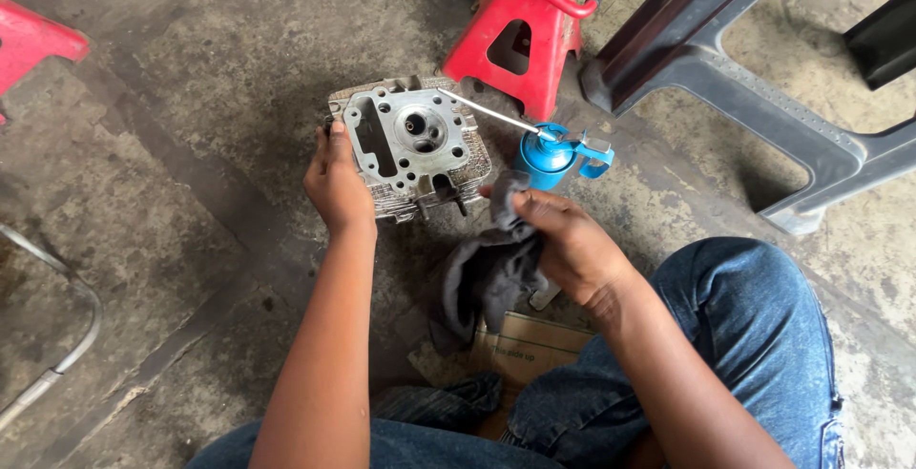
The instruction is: The person cleans a metal engine cylinder head by spraying it with a blue oil can and wiping it with a dark rag. They repeatedly rotate the part to clean different sides and surfaces.
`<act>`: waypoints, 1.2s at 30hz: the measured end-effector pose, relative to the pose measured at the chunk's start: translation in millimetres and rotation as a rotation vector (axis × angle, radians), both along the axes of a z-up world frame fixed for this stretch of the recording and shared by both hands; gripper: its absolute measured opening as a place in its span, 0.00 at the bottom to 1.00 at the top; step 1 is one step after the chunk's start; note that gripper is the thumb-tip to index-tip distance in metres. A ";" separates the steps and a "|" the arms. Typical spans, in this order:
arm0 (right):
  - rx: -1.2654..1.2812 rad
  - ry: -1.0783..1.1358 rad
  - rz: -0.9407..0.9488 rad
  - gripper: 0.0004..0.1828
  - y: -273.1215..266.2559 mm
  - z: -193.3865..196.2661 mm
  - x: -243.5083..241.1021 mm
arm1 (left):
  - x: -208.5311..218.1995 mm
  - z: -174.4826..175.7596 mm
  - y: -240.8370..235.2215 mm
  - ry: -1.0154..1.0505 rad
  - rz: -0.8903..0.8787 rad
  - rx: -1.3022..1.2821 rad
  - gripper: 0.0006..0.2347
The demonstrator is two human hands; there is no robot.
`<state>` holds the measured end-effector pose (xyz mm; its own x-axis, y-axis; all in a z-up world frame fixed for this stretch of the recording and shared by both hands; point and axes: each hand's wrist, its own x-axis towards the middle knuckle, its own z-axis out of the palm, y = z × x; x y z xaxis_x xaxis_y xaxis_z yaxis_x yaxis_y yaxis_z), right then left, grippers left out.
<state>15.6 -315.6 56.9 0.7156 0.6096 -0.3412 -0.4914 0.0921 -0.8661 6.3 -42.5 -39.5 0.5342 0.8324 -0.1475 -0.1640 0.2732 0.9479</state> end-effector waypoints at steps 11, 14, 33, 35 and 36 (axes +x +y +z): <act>-0.750 -0.653 -0.194 0.17 -1.0 -2.1 -0.4 | -2.2 8.1 0.6 0.084 -0.022 -0.007 0.30; -0.164 -0.212 -0.281 0.16 5.5 -9.8 1.9 | -2.3 8.2 0.3 0.094 -0.024 -0.001 0.30; -0.884 -1.411 -0.060 0.10 54.2 -34.0 -21.1 | -1.7 1.2 1.9 0.057 -0.011 -0.009 0.29; -0.858 -1.395 0.017 0.09 54.8 -32.1 -32.8 | 0.8 0.7 1.2 0.016 -0.014 -0.032 0.29; -0.937 -1.345 0.010 0.09 52.9 -30.7 -28.7 | -0.2 0.5 0.9 0.000 -0.020 -0.059 0.29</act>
